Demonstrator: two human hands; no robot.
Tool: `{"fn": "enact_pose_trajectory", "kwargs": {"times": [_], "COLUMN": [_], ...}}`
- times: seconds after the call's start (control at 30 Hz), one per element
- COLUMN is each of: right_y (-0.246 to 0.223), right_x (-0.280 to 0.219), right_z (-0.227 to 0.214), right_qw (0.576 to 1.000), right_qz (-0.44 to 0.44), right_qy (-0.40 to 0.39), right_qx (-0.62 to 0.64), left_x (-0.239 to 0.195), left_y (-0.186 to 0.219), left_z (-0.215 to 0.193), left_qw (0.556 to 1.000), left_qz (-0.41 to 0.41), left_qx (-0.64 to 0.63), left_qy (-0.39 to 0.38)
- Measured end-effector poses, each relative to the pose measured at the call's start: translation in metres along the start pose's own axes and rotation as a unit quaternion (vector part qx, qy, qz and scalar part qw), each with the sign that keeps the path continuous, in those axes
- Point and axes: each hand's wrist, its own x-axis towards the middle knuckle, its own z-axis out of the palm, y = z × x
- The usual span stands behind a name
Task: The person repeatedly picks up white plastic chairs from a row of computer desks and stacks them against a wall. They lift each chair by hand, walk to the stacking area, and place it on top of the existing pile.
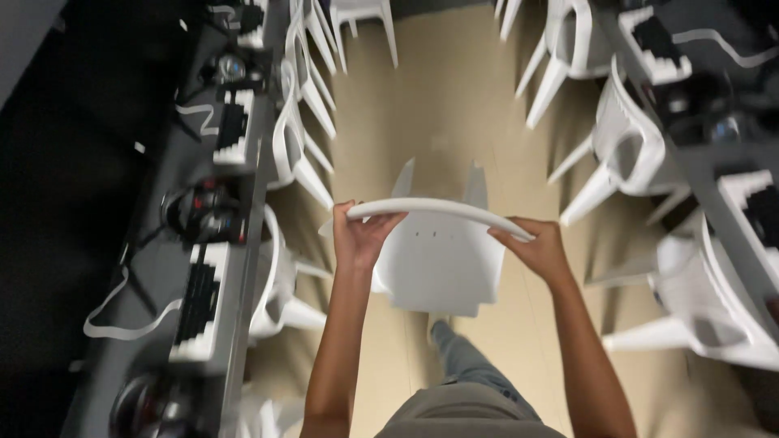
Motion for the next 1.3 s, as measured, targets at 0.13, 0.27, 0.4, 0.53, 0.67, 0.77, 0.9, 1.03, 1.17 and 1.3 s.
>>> {"fn": "enact_pose_trajectory", "kwargs": {"times": [0.13, 0.27, 0.4, 0.53, 0.67, 0.77, 0.9, 1.03, 1.17, 1.3], "right_y": [0.040, 0.036, 0.040, 0.053, 0.072, 0.084, 0.097, 0.114, 0.113, 0.107], "right_x": [0.121, 0.244, 0.344, 0.456, 0.577, 0.668, 0.785, 0.896, 1.013, 1.135], "right_z": [0.031, 0.053, 0.081, 0.105, 0.137, 0.159, 0.183, 0.199, 0.210, 0.222], "right_qw": [0.999, 0.998, 0.997, 0.996, 0.994, 0.992, 0.990, 0.992, 0.994, 0.993], "right_qz": [-0.020, -0.053, -0.060, -0.077, -0.099, -0.108, -0.122, -0.107, -0.091, -0.109], "right_qy": [0.028, 0.036, 0.038, 0.038, 0.041, 0.044, 0.048, 0.046, 0.040, 0.033], "right_qx": [-0.005, -0.020, -0.029, -0.034, -0.038, -0.044, -0.057, -0.055, -0.033, -0.010], "left_x": [0.113, 0.221, 0.310, 0.413, 0.529, 0.612, 0.730, 0.830, 0.944, 1.062], "left_y": [0.024, 0.060, 0.096, 0.127, 0.164, 0.191, 0.228, 0.260, 0.292, 0.320], "left_z": [0.027, 0.055, 0.070, 0.082, 0.101, 0.117, 0.134, 0.168, 0.181, 0.193], "left_qw": [1.000, 1.000, 0.998, 0.998, 0.999, 0.999, 0.999, 0.998, 0.995, 0.975], "left_qz": [0.012, 0.019, 0.037, 0.036, 0.029, 0.037, 0.041, 0.036, -0.001, 0.004], "left_qx": [-0.016, -0.008, -0.018, -0.031, -0.017, -0.004, 0.016, 0.019, 0.081, 0.211], "left_qy": [-0.003, 0.014, 0.048, 0.033, 0.023, 0.031, 0.002, 0.045, -0.054, -0.070]}}
